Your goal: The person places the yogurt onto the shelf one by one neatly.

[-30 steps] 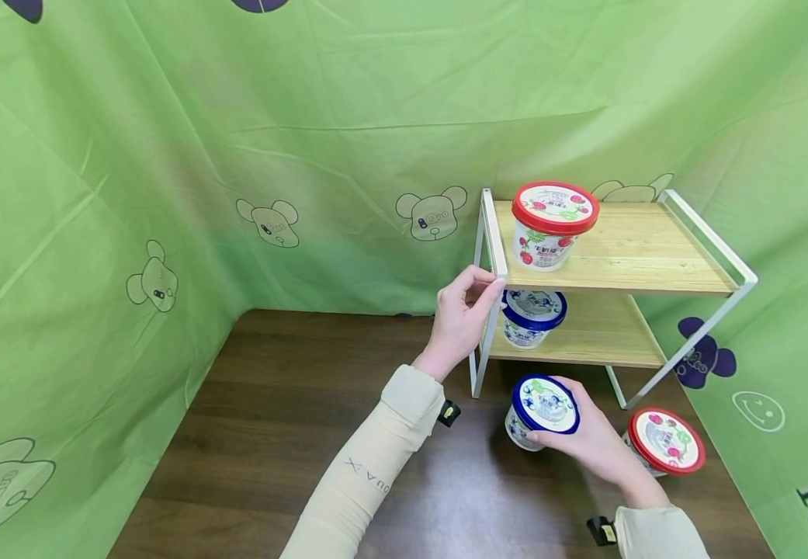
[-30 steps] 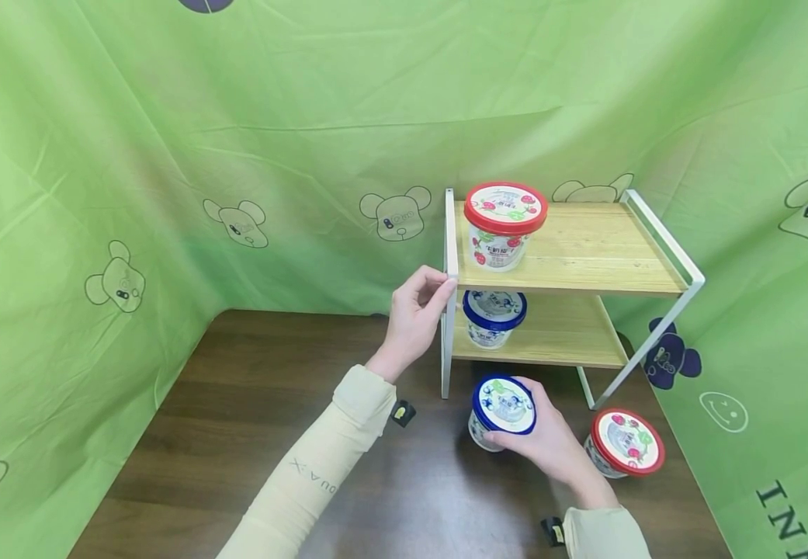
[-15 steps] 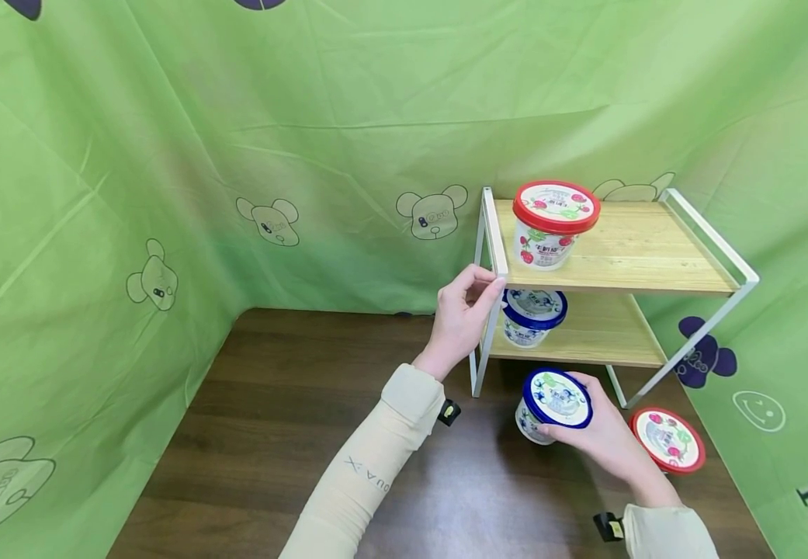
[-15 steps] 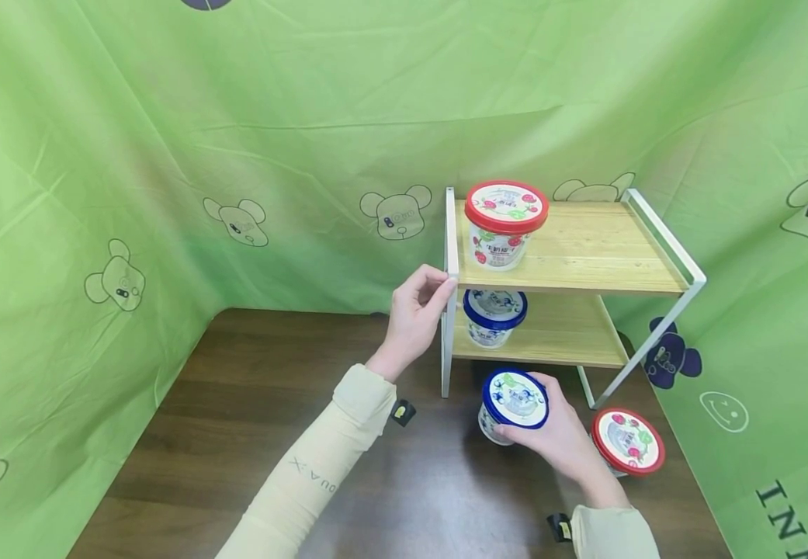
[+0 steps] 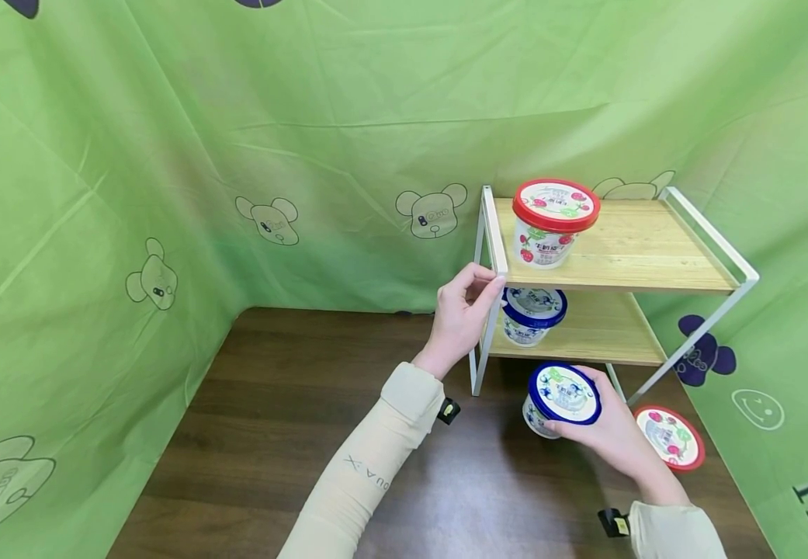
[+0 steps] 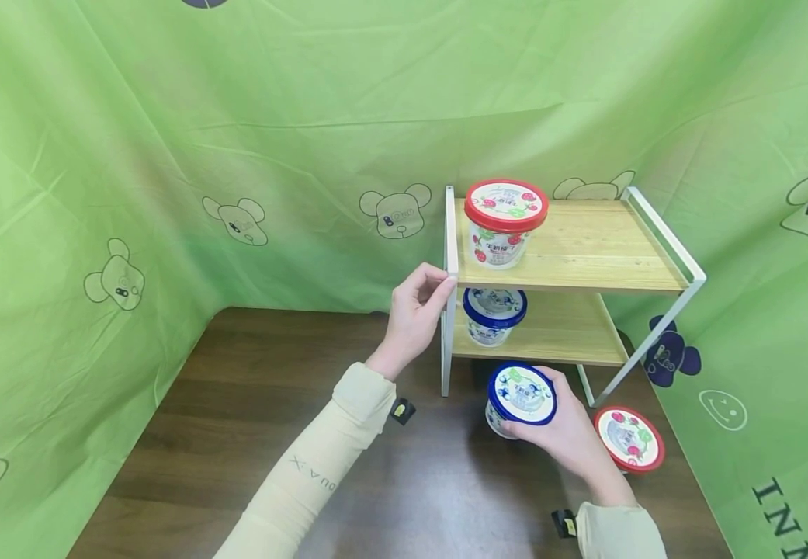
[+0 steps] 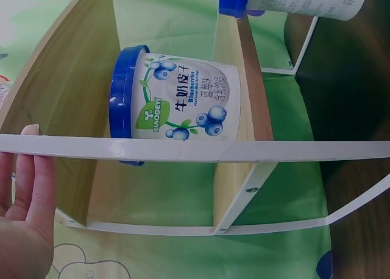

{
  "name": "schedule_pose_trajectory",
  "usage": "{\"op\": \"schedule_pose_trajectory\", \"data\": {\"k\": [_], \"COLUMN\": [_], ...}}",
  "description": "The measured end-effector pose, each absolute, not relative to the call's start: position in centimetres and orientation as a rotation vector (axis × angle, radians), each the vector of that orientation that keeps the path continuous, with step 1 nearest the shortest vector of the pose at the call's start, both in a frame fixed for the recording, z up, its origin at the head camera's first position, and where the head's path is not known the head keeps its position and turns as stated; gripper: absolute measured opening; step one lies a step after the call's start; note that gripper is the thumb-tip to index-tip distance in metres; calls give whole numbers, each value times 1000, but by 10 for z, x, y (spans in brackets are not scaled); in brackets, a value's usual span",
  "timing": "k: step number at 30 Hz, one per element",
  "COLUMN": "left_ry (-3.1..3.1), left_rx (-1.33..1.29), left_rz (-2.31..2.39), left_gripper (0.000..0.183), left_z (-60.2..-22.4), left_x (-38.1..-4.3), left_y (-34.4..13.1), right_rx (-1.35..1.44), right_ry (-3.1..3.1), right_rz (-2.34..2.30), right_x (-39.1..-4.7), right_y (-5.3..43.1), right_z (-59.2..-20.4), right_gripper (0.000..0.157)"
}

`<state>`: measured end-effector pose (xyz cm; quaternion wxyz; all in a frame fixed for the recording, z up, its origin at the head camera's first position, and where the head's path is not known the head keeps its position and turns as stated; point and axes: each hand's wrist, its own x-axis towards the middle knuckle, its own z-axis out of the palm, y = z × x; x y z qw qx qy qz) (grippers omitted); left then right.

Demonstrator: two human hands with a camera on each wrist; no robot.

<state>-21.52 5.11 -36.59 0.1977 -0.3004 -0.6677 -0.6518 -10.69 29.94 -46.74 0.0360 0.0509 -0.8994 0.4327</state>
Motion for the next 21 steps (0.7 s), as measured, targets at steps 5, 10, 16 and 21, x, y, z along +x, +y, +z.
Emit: {"op": "schedule_pose_trajectory", "data": {"k": [5,10,16,21], "left_ry": [-1867,-1866,-1877,-1880], "left_rx": [-845,-830,-817,-818], "left_rz": [-1814,-1819,-1827,-1817], "left_gripper": [5,4,4,7], "left_z": [-352,-361,-379,-358], "left_x": [-203,-210,-226,-208], "left_y": [47,49,54,49], "right_rx": [155,149,139,138], "right_ry": [-2738,-2714,-2657,-2606], "right_rz": [1336,1340,1351,1375], "right_x": [-106,-106,-104,-104], "right_y": [300,303,306,310], "right_z": [-463,-461,-456,-454], "right_gripper": [99,105,104,103]}}
